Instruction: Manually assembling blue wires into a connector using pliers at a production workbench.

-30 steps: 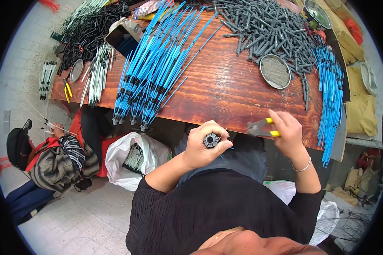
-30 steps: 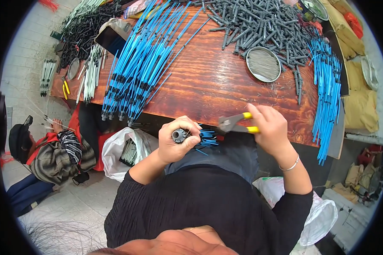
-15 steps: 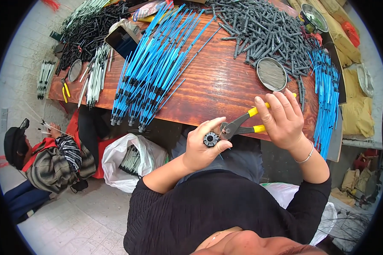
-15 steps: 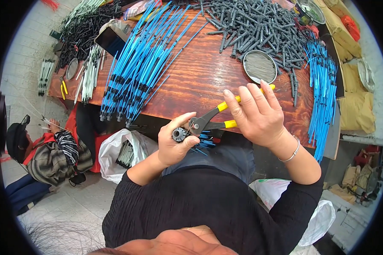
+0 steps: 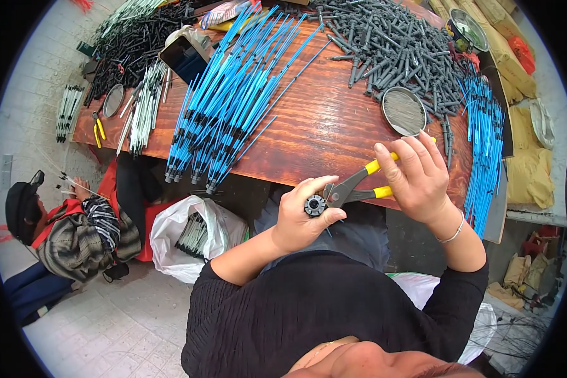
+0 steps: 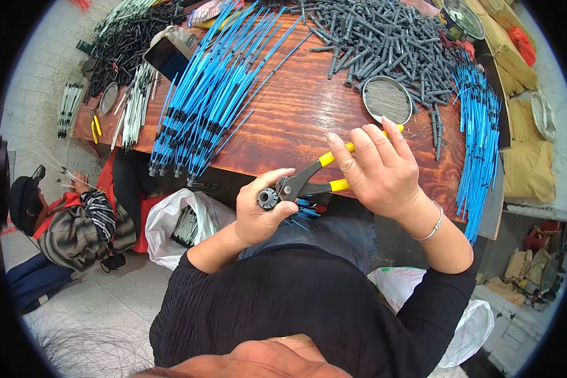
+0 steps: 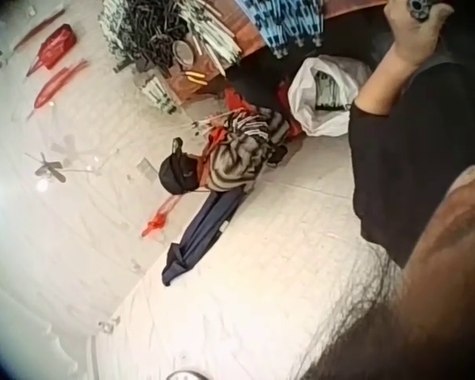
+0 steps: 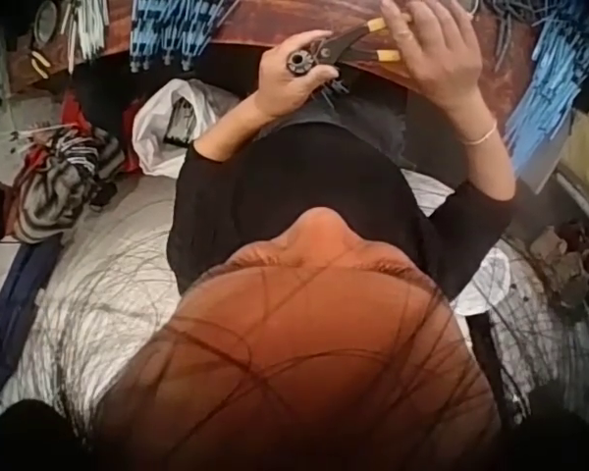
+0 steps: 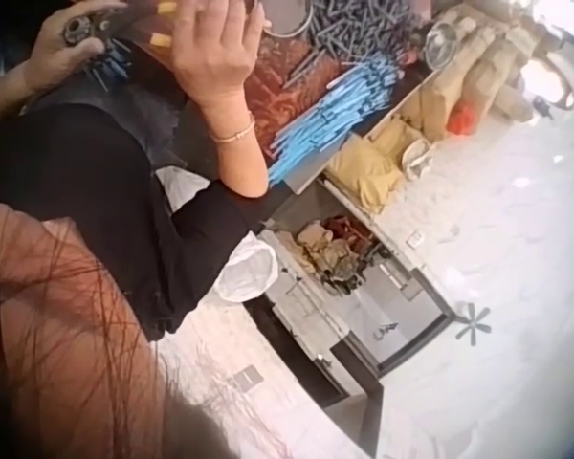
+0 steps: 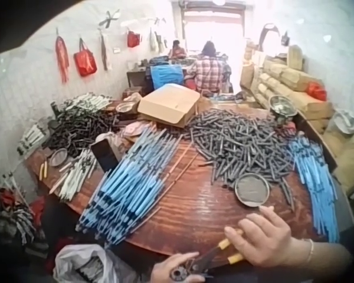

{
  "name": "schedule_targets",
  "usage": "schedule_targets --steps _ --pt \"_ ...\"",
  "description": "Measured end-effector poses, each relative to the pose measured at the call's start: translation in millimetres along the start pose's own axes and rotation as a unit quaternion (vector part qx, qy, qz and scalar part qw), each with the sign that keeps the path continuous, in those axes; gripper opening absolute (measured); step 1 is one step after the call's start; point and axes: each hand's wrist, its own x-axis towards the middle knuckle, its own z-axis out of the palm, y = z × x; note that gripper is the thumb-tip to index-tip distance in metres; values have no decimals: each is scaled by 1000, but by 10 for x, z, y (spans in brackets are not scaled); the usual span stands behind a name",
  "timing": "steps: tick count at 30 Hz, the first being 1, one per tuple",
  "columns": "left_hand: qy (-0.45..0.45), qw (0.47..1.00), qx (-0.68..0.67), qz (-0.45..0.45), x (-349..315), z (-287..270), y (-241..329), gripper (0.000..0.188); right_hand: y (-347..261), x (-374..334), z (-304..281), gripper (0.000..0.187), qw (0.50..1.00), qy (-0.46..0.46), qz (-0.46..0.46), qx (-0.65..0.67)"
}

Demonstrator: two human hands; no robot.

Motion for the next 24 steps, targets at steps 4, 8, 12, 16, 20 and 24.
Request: schedule_targets --steps 4,8,12,16,20,24 --pt "-22 999 27 38 8 -47 -32 49 -17 -2 -38 38 999 -10 1 40" --pt "-21 997 42 62 6 -74 -72 48 -52 -77 29 39 998 0 6 63" --pt "-18 994 37 101 32 -104 -52 45 -209 -268 383 39 981 60 70 169" --pt "-55 991 4 121 81 -111 -61 42 -545 -412 882 42 928 129 138 320" --pt "-79 989 4 122 100 -152 -107 41 -657 -421 974 43 872 134 174 436" --pt "-49 993 -7 109 97 -127 -111 42 -356 -343 637 44 875 -9 159 458"
